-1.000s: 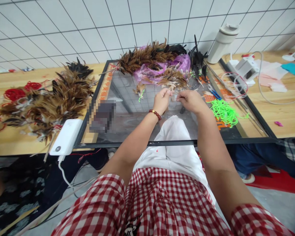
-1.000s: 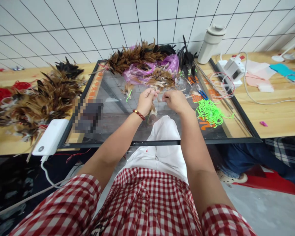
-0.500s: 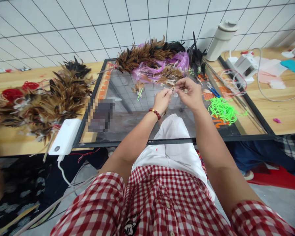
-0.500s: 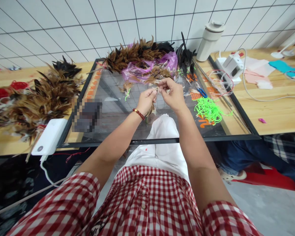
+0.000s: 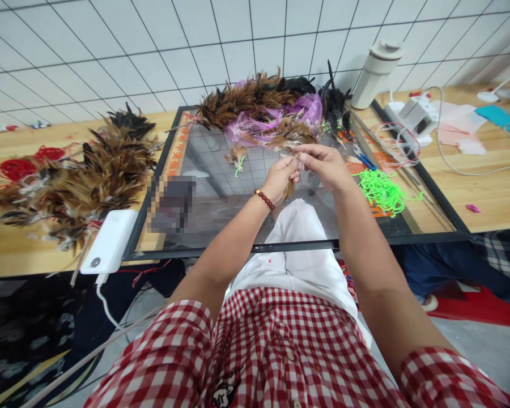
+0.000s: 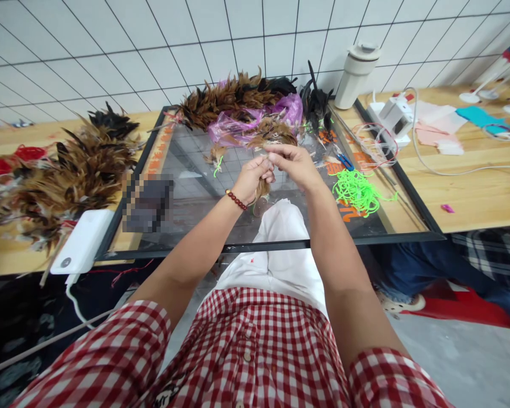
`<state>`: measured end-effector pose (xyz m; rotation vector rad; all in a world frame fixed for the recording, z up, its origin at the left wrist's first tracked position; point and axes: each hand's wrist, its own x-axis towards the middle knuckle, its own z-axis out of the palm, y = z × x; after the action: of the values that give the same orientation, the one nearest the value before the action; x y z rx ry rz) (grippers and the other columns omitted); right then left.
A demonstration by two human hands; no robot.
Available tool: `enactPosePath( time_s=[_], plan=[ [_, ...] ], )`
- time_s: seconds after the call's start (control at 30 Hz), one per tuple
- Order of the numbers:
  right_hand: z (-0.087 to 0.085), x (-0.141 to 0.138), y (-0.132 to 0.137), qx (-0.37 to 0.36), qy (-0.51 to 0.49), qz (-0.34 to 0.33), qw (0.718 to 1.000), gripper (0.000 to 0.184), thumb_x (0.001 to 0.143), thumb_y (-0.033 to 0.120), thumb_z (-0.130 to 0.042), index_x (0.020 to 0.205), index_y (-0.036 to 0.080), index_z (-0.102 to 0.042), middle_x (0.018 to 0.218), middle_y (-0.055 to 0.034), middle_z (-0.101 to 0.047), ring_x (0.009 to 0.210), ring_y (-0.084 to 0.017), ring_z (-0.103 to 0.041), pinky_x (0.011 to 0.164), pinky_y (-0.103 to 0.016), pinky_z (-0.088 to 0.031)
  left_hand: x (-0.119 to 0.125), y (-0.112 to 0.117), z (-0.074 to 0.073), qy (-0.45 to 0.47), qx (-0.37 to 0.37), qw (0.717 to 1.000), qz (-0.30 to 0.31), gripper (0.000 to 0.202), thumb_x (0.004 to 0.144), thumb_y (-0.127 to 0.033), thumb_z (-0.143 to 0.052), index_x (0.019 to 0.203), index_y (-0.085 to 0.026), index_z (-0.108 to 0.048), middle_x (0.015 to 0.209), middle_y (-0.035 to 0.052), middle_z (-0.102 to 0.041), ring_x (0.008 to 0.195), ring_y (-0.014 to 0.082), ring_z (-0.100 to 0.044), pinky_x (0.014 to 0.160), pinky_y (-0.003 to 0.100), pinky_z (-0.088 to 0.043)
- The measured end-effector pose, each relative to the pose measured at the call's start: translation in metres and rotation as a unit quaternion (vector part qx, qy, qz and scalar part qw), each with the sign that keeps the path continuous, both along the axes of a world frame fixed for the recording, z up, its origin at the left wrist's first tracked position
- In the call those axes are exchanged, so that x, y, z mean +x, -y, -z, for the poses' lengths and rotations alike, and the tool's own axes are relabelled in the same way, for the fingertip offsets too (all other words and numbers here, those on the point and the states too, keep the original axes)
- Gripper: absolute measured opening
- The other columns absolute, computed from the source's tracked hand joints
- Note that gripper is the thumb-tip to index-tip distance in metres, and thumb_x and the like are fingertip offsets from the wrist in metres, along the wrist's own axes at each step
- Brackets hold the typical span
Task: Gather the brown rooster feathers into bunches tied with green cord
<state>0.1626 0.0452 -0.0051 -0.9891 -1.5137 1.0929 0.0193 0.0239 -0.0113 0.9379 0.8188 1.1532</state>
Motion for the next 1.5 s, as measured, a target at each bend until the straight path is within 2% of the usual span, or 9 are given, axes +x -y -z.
enactPosePath(
  time_s=[0.23,0.47,0.63,0.77,0.87,0.97,1.1,1.23,1.5],
  plan=[
    [-0.002,-0.001,0.000,0.085,0.036,0.068,0.993,0.027,0.076,0.044,-0.083,0.068,0.021,-0.071,0.071,-0.0003,-0.062,0.070,-0.014,-0.058,0.072,-0.031,-0.051,-0.004,-0.005,0.005,-0.030,0.078,0.997,0.006,0.016,0.089,-0.030,-0.076,0.081,-0.017,-0.070,0.077,0.0002,-0.067,0.078,0.0108,-0.064,0.084,0.026,-0.051],
    [0.008,0.006,-0.008,0.101,0.096,0.074,0.987,0.020,0.086,0.040,-0.072,0.083,0.020,-0.075,0.079,-0.0024,-0.065,0.079,-0.018,-0.060,0.079,-0.034,-0.050,-0.003,-0.010,0.011,-0.055,0.080,0.994,-0.045,0.028,0.091,-0.025,-0.073,0.065,-0.016,-0.065,0.055,-0.0042,-0.051,0.061,0.0080,-0.053,0.072,0.022,-0.045],
    [0.012,0.035,-0.011,0.137,0.360,0.083,0.919,0.016,0.079,0.024,-0.072,0.092,0.020,-0.082,0.094,-0.0084,-0.069,0.091,-0.024,-0.063,0.086,-0.039,-0.048,-0.007,-0.017,0.009,-0.009,0.003,0.990,-0.144,0.034,0.098,-0.014,-0.057,0.064,-0.017,-0.059,0.051,-0.0058,-0.046,0.055,0.0058,-0.050,0.064,0.018,-0.041],
    [0.014,0.042,-0.010,0.120,0.441,0.033,0.889,0.028,0.071,0.022,-0.078,0.099,0.019,-0.083,0.097,-0.0090,-0.071,0.088,-0.024,-0.064,0.083,-0.036,-0.048,-0.009,-0.017,0.004,0.012,-0.035,0.985,-0.171,0.035,0.100,-0.012,-0.051,0.066,-0.017,-0.056,0.050,-0.0062,-0.043,0.052,0.0052,-0.049,0.058,0.017,-0.038],
    [0.016,0.039,-0.012,0.104,0.470,0.028,0.876,0.012,0.072,0.017,-0.074,0.082,0.017,-0.080,0.088,-0.0085,-0.072,0.086,-0.023,-0.063,0.080,-0.035,-0.046,-0.007,-0.014,0.001,0.026,-0.048,0.985,-0.162,0.036,0.100,-0.011,-0.050,0.065,-0.017,-0.056,0.050,-0.0063,-0.043,0.050,0.0049,-0.049,0.057,0.016,-0.038],
    [0.014,0.034,-0.012,0.072,0.403,0.058,0.910,0.008,0.075,0.014,-0.066,0.070,0.018,-0.072,0.072,-0.0049,-0.067,0.075,-0.020,-0.061,0.076,-0.033,-0.044,-0.006,-0.011,0.001,0.030,-0.052,0.987,-0.152,0.035,0.099,-0.011,-0.052,0.065,-0.016,-0.057,0.053,-0.0055,-0.049,0.053,0.0048,-0.053,0.060,0.017,-0.042],
    [0.007,0.018,-0.009,0.040,0.103,0.038,0.993,0.017,0.080,0.034,-0.072,0.075,0.020,-0.064,0.068,0.0002,-0.061,0.064,-0.014,-0.056,0.067,-0.029,-0.046,-0.003,-0.011,0.005,0.007,-0.018,0.988,-0.153,0.032,0.097,-0.009,-0.056,0.066,-0.015,-0.061,0.065,-0.0020,-0.064,0.063,0.0046,-0.061,0.071,0.017,-0.048],
    [0.005,-0.001,-0.006,0.051,-0.038,0.022,0.998,0.039,0.074,0.054,-0.083,0.075,0.022,-0.061,0.067,0.0019,-0.057,0.062,-0.011,-0.053,0.063,-0.027,-0.047,0.000,-0.010,0.006,0.008,-0.020,0.994,-0.110,0.028,0.097,-0.012,-0.058,0.069,-0.015,-0.062,0.064,-0.0024,-0.065,0.062,0.0065,-0.062,0.074,0.020,-0.051],
    [0.016,-0.008,-0.012,0.092,-0.031,0.019,0.995,0.043,0.077,0.062,-0.081,0.076,0.023,-0.063,0.071,-0.0002,-0.063,0.069,-0.014,-0.058,0.068,-0.030,-0.051,0.003,0.000,-0.003,-0.016,-0.017,0.998,-0.062,0.034,0.100,-0.013,-0.054,0.067,-0.015,-0.061,0.049,-0.0066,-0.043,0.048,0.0048,-0.044,0.058,0.018,-0.040]
  ],
)
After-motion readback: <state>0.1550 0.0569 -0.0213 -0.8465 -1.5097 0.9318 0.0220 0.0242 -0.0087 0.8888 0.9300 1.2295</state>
